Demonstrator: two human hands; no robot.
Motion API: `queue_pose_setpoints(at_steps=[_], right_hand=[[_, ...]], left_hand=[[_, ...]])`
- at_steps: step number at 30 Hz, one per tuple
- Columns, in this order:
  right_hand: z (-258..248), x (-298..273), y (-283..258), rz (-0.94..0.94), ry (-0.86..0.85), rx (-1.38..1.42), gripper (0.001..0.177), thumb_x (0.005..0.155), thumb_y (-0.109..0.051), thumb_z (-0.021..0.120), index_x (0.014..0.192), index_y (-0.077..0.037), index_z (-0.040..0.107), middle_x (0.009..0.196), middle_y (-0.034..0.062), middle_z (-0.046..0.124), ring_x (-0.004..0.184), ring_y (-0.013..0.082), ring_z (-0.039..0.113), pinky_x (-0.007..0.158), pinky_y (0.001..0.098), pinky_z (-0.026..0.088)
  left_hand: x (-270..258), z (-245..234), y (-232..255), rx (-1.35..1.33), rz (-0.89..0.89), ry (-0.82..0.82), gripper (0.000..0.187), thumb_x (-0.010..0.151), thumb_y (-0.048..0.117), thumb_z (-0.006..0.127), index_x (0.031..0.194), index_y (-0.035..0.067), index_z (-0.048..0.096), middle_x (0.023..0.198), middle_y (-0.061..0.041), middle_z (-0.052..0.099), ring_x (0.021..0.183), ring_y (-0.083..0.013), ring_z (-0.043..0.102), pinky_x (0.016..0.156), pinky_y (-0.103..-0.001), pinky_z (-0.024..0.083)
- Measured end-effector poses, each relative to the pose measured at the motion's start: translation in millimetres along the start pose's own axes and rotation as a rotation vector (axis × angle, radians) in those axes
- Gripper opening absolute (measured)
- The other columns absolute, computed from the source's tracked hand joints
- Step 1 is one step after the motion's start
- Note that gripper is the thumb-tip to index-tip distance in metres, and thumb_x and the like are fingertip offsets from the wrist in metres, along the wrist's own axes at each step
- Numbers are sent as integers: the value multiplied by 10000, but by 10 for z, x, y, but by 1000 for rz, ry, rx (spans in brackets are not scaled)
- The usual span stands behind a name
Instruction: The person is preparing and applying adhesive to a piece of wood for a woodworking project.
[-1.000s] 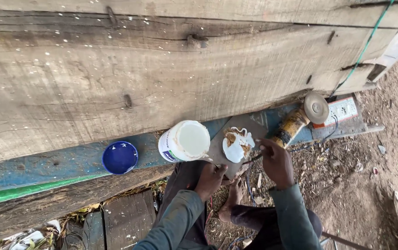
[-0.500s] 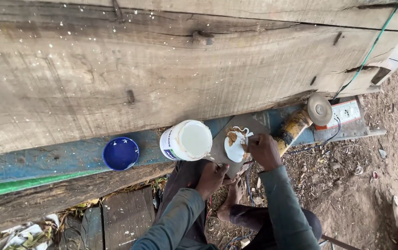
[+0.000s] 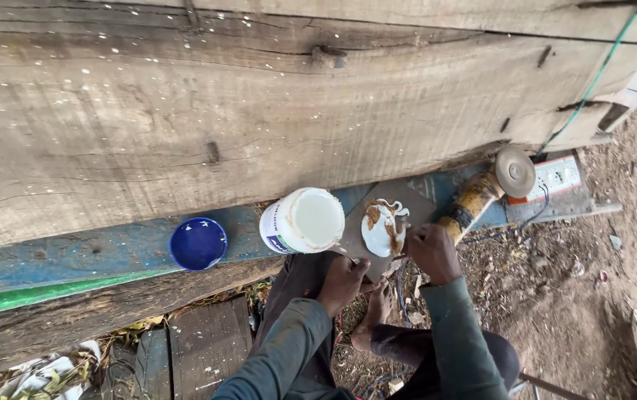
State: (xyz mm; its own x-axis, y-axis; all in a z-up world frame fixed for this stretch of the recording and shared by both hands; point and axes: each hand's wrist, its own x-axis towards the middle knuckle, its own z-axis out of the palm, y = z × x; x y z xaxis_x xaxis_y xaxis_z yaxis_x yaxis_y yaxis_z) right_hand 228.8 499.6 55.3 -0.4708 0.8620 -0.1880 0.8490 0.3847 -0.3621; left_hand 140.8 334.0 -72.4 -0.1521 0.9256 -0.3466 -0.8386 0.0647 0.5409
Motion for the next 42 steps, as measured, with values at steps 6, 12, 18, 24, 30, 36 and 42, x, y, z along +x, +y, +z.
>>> queue_pose_setpoints(at_steps=[6,12,18,24,30,36,42], right_hand=[[66,-17,-244,77,-23,100,355,930,-273,575,816,-46,824,705,136,761,565,210,675,539,366,512],[-148,-163,-258,31,-17,195,294,959,-117,587,1199,-46,741,976,148,797,724,231,741,618,361,597],[-320,-440,-370,-638,-4,57,397,917,44,581,1275,-62,718,1251,185,719,1067,278,721,881,406,624],[-300,-289,-267,-896,-52,-225,528,737,144,605,1151,-132,782,1195,62,765,1181,274,662,1000,429,511],[-49,-107,-97,-1118,-61,-316,327,766,110,713,947,-155,777,1130,-9,767,1182,204,657,993,414,468],[-232,93,-124,-922,-133,-307,398,588,88,758,917,-132,801,1091,5,767,1172,243,625,981,442,435],[-20,104,-101,-972,-156,-239,382,628,96,762,936,-129,792,1132,-7,760,1198,235,628,1023,438,424]], left_hand=[[-38,53,64,23,37,21,327,1040,144,526,1229,-123,518,1100,-186,674,871,-197,748,724,-291,689],[-72,-23,99,58,58,52,328,1060,181,543,1118,-137,593,977,-192,693,780,-201,742,643,-291,671],[-232,-17,146,314,206,255,343,1054,215,624,969,-118,633,746,-146,610,565,-164,629,485,-302,568],[-216,-2,190,285,119,217,338,1023,220,614,971,-113,639,767,-155,727,556,-181,701,465,-291,535],[-36,-98,0,112,96,46,363,1061,199,535,1038,-146,648,883,-211,742,702,-212,773,572,-304,631],[-25,-108,26,76,67,58,335,1066,147,510,1090,-187,535,923,-272,695,767,-273,781,637,-330,668],[1,-120,-102,24,77,0,401,1088,141,491,1101,-249,587,917,-286,724,789,-277,787,665,-300,670]])
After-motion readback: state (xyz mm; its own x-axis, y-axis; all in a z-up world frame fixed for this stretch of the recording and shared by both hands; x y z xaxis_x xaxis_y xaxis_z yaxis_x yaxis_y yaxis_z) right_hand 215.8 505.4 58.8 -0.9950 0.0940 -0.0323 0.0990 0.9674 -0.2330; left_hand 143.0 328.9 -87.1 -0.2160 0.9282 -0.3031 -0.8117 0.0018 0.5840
